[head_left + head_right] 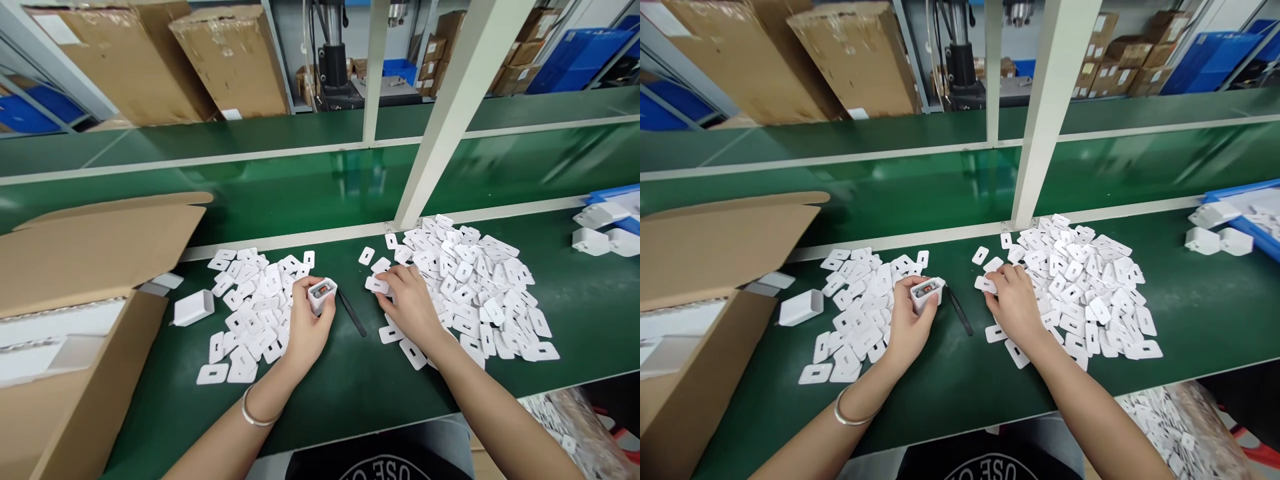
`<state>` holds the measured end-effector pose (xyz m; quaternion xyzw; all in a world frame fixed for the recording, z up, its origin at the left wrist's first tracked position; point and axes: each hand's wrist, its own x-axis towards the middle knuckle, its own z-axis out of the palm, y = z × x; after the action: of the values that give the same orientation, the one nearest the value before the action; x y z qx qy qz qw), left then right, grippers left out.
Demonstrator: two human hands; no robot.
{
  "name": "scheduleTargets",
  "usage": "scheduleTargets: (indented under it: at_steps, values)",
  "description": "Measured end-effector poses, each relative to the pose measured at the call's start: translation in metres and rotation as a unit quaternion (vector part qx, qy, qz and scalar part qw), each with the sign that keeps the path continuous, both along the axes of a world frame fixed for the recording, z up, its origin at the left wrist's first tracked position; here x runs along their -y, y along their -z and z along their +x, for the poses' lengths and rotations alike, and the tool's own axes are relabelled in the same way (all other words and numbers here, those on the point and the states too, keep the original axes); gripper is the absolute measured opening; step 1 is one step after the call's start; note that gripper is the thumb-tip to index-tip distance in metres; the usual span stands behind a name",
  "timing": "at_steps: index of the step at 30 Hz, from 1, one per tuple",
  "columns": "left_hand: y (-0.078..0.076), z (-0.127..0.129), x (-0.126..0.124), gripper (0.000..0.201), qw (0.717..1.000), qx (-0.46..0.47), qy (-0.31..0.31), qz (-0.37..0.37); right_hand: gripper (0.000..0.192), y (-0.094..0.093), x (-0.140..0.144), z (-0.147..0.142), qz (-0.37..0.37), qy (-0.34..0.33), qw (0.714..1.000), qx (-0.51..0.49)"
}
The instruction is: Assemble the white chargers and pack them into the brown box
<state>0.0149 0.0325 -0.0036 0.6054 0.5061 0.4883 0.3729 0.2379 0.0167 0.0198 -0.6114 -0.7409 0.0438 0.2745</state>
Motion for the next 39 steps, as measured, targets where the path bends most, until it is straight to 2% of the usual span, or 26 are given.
scheduleTargets:
  at_steps: [3, 6, 10, 15, 20, 23, 25, 28, 31, 33, 36, 39]
  values:
    - [-0.004, 0.002, 0.006, 0.024, 0.997, 0.015, 0.073, 0.012, 0.020, -0.013, 0.004, -0.006, 0.016, -0.037, 0.992, -0.121]
    - [-0.005, 0.004, 0.011, 0.024, 0.990, 0.036, 0.134, -0.008, 0.025, -0.024, 0.009, -0.011, 0.010, -0.108, 0.970, -0.219]
    - [-0.004, 0.003, 0.016, 0.025, 0.978, 0.054, 0.200, -0.013, 0.032, -0.026, 0.013, -0.011, -0.036, -0.190, 0.947, -0.257]
    - [-0.006, -0.002, 0.018, 0.025, 0.956, 0.104, 0.274, 0.000, 0.039, -0.021, 0.014, -0.010, -0.068, -0.242, 0.931, -0.265]
    - [-0.006, -0.001, 0.017, 0.012, 0.962, 0.084, 0.261, 0.013, 0.036, -0.017, 0.015, -0.015, -0.018, -0.258, 0.937, -0.234]
    - [-0.004, 0.001, 0.019, 0.011, 0.961, 0.104, 0.252, 0.042, 0.038, -0.018, 0.017, -0.019, -0.056, -0.249, 0.933, -0.252]
    - [-0.003, 0.003, 0.020, 0.013, 0.957, 0.127, 0.247, 0.082, 0.045, -0.019, 0.019, -0.022, -0.096, -0.221, 0.923, -0.300]
    - [-0.002, 0.006, 0.020, 0.017, 0.943, 0.141, 0.251, 0.168, 0.042, -0.017, 0.022, -0.028, -0.153, -0.188, 0.889, -0.389]
    - [-0.005, 0.007, 0.018, 0.019, 0.935, 0.110, 0.236, 0.241, 0.033, -0.015, 0.022, -0.033, -0.227, -0.219, 0.834, -0.452]
    - [-0.008, 0.006, 0.017, 0.016, 0.940, 0.050, 0.193, 0.276, 0.033, -0.015, 0.022, -0.034, -0.243, -0.237, 0.809, -0.480]
    - [-0.011, 0.004, 0.016, 0.016, 0.951, -0.038, 0.118, 0.283, 0.037, -0.016, 0.021, -0.033, -0.201, -0.223, 0.820, -0.487]
    - [-0.010, 0.001, 0.014, 0.031, 0.965, -0.045, 0.089, 0.242, 0.036, -0.018, 0.020, -0.030, -0.149, -0.204, 0.842, -0.477]
